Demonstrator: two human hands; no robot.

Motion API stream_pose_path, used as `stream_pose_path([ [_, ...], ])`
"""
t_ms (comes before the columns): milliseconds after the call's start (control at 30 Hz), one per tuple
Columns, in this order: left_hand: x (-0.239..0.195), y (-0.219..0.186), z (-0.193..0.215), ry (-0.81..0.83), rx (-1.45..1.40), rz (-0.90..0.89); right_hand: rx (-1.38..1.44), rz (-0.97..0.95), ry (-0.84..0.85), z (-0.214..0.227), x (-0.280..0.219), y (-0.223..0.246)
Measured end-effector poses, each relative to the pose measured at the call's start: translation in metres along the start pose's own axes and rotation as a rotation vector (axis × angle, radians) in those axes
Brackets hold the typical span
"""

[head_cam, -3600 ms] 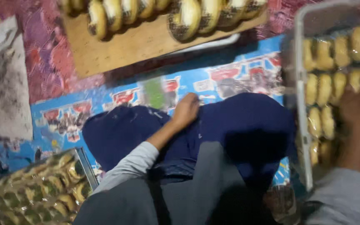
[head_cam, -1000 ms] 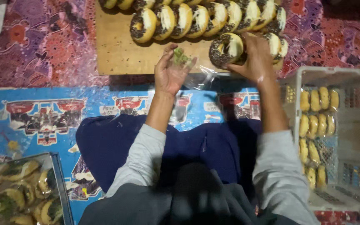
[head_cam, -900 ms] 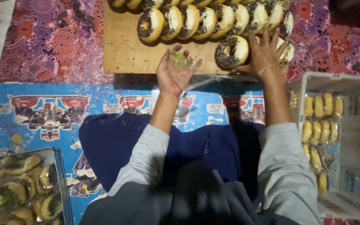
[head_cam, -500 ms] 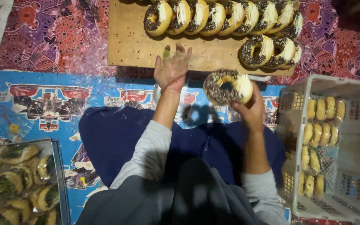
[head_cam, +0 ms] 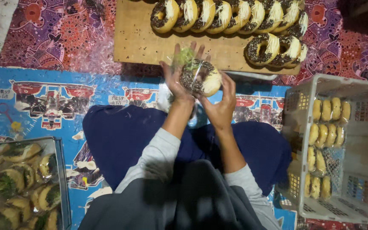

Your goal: The person sits on the floor and individually wraps ring-shaped pastries in clear plastic bags. They place the wrapped pastries into a white plastic crate. The person handles both plain and green-topped pastries.

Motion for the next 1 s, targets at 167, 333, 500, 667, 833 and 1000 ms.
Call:
stream_pose_path([
  [167, -0.043, 0.028, 0.037, -0.212, 0.291, 0.114, -0.026, 0.061, -0.126, -0.018, 0.01, -0.002],
  [333, -0.091, 0.01, -0.013, -0.023, 1.318, -0.314, -0.061, 0.099, -0.182, -0.024, 0.02, -0.012],
  [500, -0.101, -0.015, -0.058, 0.189, 2.184, -0.395, -0.18, 0.089, -0.135, -0.033, 0.003, -0.005],
  [667, -0.108, -0.038, -0.081, 0.496, 2.157, -0.37, -0.036, 0.023, -0.004, -0.048, -0.004, 0.01],
  [833, -0.117, -0.103, -0.103, 0.72, 2.166, -0.406, 0.646, -0.214, 0.438, -0.08, -0.028, 0.014],
  [1000, -0.158, -0.156, -0.105, 0.382, 2.11, -0.655, 0.579, -0.15, 0.789, -0.102, -0.056, 0.044],
])
Point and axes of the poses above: each hand's wrist, its own x-axis towards the middle knuckle, its own z-axis out of the back of the hand, y = z × x, the point moved 3 cm from there along x, towards the middle knuckle, and after that the axes turned 12 degrees about -x, right-handed, at the moved point
